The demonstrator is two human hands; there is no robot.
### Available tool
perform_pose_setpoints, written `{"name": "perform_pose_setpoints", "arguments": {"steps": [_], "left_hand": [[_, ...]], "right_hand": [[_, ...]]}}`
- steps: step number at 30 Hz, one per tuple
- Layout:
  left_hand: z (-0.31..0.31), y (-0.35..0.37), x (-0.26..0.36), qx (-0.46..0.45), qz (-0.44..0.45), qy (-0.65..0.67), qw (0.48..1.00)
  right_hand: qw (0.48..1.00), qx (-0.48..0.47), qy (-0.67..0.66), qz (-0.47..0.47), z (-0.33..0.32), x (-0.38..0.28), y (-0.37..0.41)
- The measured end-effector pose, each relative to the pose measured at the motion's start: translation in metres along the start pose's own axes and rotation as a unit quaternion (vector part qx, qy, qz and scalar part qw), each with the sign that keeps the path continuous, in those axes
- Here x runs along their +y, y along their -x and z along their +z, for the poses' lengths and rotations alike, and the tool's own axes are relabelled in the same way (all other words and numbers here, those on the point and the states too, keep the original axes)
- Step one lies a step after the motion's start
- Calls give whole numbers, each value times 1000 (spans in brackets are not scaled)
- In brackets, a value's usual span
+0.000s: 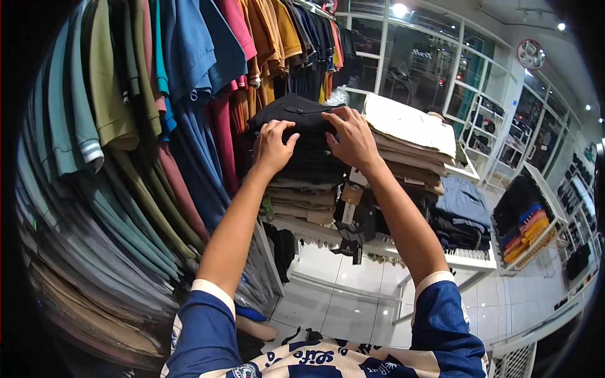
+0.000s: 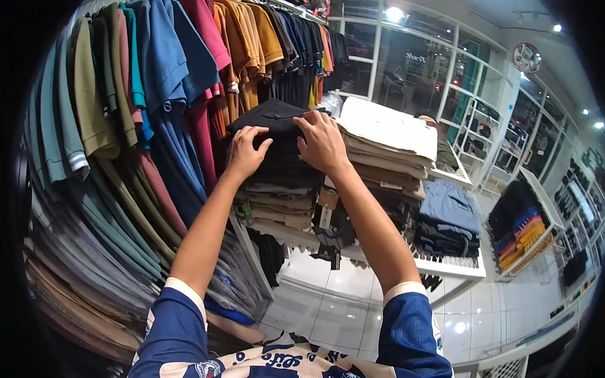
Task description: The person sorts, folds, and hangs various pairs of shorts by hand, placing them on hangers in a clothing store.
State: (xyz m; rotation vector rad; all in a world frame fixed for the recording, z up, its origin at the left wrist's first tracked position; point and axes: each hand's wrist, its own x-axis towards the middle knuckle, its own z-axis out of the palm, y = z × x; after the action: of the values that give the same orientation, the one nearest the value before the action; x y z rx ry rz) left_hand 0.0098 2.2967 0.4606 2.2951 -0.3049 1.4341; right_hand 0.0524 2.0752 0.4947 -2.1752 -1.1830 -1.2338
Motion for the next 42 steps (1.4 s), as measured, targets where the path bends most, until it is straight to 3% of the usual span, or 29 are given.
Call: {"name": "perform_pose_setpoints", "arguments": {"steps": [3, 9, 13, 15, 16, 17, 19, 22, 23, 24, 25, 26, 27, 28, 30, 32, 34, 37, 38, 39, 40, 41, 42], "left_hand": [[17, 8, -5, 42, -49, 10, 998], [34, 40, -13, 98, -14, -36, 994], [37, 38, -9, 107, -38, -21, 993], [35, 43, -11, 106, -51, -20, 993], [36, 41, -14, 96, -42, -33, 994], [35, 42, -16, 84, -34, -46, 995], [35, 45, -21, 78, -43, -15, 996], [39, 45, -32, 55, -75, 23, 995], [43, 45, -48, 19, -130, 168, 977], [43, 52, -59, -21, -183, 309, 933], [31, 57, -58, -27, -185, 315, 930], [15, 61, -58, -24, -257, 583, 771], [-2, 59, -53, -18, -305, 789, 533], [-21, 61, -40, -25, -305, 792, 528], [-61, 78, -6, -91, -211, 905, 357], [-93, 103, 3, -180, -287, 902, 268], [-94, 165, 9, -27, -417, 668, 616], [-126, 173, 81, -81, -452, 652, 603], [-123, 189, 84, -127, -474, 642, 589], [-118, 200, 87, -172, -496, 630, 572], [-112, 205, 98, -188, -494, 634, 565], [-107, 213, 112, -217, -486, 643, 551], [-104, 224, 122, -246, -482, 650, 534]], "right_hand": [[997, -48, 60, -28, 15, 16, -9], [986, -116, 122, -8, 39, 22, -20], [991, -90, 95, -4, 46, 26, -30], [988, -146, 37, -19, 40, 32, -47], [994, -101, 30, -36, 34, 31, -55], [992, -124, 38, -2, 28, 30, -63], [997, -48, 29, -53, 13, 27, -75], [999, 34, 8, -38, -21, 6, -82], [996, 73, -4, -43, -35, -3, -78], [996, 83, -2, -40, -46, -13, -70], [995, 96, 3, -38, -57, -22, -61], [995, 92, 8, -30, -68, -34, -45], [994, 99, 7, -42, -80, -47, -24], [993, 107, 7, -53, -92, -60, -1], [994, 88, 4, -64, -111, -86, 53], [996, 60, 7, -60, -122, -108, 111], [998, 56, -32, 13, -130, -132, 169], [945, 130, -130, 270, -132, -183, 243], [833, 166, -305, 431, -130, -205, 268], [744, 164, -415, 497, -136, -220, 292], [739, 67, -426, 518, -151, -228, 323], [735, 77, -414, 531, -167, -245, 340], [682, 92, -479, 544, -184, -266, 354]]}}
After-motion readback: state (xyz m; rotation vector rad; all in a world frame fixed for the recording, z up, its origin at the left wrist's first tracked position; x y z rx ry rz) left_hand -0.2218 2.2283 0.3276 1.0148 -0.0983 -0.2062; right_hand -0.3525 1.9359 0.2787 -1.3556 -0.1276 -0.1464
